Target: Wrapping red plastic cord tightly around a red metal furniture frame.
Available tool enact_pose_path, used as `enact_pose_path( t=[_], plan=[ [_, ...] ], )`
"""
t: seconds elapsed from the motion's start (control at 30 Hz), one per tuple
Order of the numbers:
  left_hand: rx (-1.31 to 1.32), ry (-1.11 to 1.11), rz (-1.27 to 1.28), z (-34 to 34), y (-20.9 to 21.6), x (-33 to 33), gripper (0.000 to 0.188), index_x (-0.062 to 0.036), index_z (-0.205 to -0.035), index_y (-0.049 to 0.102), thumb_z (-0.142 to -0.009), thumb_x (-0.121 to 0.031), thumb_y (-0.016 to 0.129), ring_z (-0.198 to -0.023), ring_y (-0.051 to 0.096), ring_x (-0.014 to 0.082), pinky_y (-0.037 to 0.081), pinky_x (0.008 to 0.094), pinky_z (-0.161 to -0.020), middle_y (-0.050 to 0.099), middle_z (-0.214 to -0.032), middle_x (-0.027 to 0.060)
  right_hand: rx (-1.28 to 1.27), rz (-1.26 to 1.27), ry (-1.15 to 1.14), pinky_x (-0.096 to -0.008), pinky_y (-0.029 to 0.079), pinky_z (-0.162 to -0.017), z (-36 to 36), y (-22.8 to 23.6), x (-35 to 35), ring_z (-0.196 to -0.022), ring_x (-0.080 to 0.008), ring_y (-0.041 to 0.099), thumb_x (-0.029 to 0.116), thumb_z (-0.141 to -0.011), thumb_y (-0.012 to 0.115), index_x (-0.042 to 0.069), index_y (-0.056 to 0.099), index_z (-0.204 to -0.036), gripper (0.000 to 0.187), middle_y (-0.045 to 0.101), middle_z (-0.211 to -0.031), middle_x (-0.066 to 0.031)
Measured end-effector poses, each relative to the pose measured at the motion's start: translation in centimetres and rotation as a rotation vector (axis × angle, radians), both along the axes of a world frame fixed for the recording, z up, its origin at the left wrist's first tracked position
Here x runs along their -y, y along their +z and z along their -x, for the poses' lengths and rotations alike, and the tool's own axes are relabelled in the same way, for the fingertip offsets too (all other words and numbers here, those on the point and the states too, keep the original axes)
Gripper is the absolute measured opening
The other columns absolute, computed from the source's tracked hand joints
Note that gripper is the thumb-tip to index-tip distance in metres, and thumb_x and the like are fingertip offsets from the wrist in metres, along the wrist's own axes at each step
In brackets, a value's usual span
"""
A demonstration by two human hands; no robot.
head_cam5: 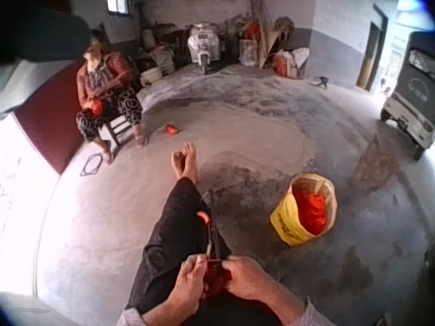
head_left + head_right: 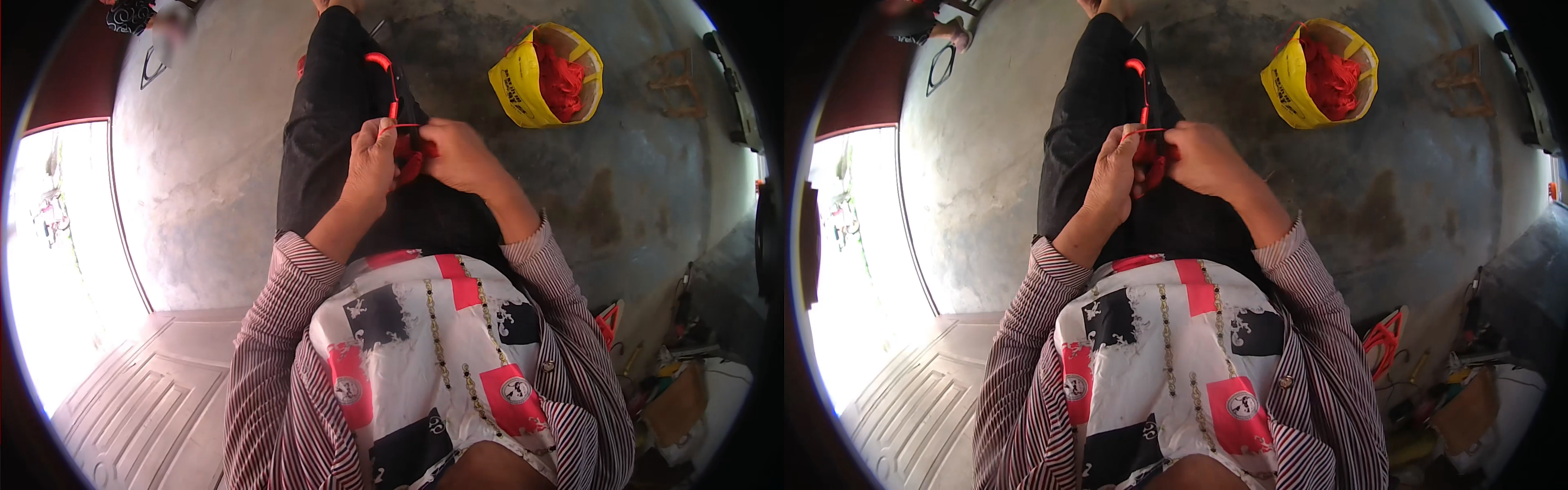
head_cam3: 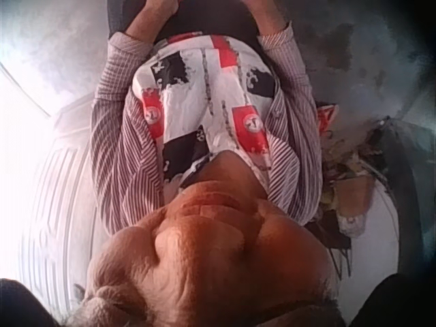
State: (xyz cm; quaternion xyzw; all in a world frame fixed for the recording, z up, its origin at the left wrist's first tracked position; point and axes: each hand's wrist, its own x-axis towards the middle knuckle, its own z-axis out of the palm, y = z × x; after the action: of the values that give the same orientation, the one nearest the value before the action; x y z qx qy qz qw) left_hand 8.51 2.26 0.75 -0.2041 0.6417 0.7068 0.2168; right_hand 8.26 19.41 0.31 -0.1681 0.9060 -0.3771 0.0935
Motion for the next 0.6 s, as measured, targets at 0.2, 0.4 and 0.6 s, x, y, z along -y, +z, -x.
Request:
enact_pose_path(
  t=[0.2,0.4,0.6],
  plan=[
    [-0.741,-0.142,0.742,1.2,0.9,0.4,0.007,-0.0004,-0.093,0.059,-0.092,-0.006,0.058,-0.079,0.059,0.0235,0.05,0.0334,-0.07,0.056,-0.09,0.0109,-0.099,0.427,-0.29,-0.0355,0.053,-0.07,-0.2,1.8,0.6,-0.083,-0.0271,0.066,0.005,-0.072,0.069,0.001,0.067,-0.093,0.022,0.064,-0.093,-0.0122],
    [-1.156,-0.195,0.595,0.5,5.4,-1.0,0.005,-0.0028,-0.088,0.057,-0.09,-0.007,0.06,-0.058,0.056,0.0217,0.046,0.0319,-0.051,0.057,-0.08,0.0068,-0.3,0.299,-0.142,-0.0306,0.054,-0.074,-1.8,3.1,1.1,-0.087,-0.0219,0.066,0.005,-0.07,0.076,0.003,0.064,-0.108,0.04,0.06,-0.111,-0.008],
    [-0.037,-0.041,-0.069,2.2,5.3,0.2,0.013,-0.0085,-0.087,0.058,-0.093,-0.02,0.056,-0.06,0.041,0.0032,0.031,0.02,-0.05,0.047,-0.069,-0.0048,0.153,1.225,-0.459,-0.0366,0.047,-0.095,-1.7,5.3,-4.6,-0.104,-0.023,0.062,0.018,-0.089,0.067,0.004,0.063,-0.113,0.029,0.061,-0.119,-0.009]
  ],
)
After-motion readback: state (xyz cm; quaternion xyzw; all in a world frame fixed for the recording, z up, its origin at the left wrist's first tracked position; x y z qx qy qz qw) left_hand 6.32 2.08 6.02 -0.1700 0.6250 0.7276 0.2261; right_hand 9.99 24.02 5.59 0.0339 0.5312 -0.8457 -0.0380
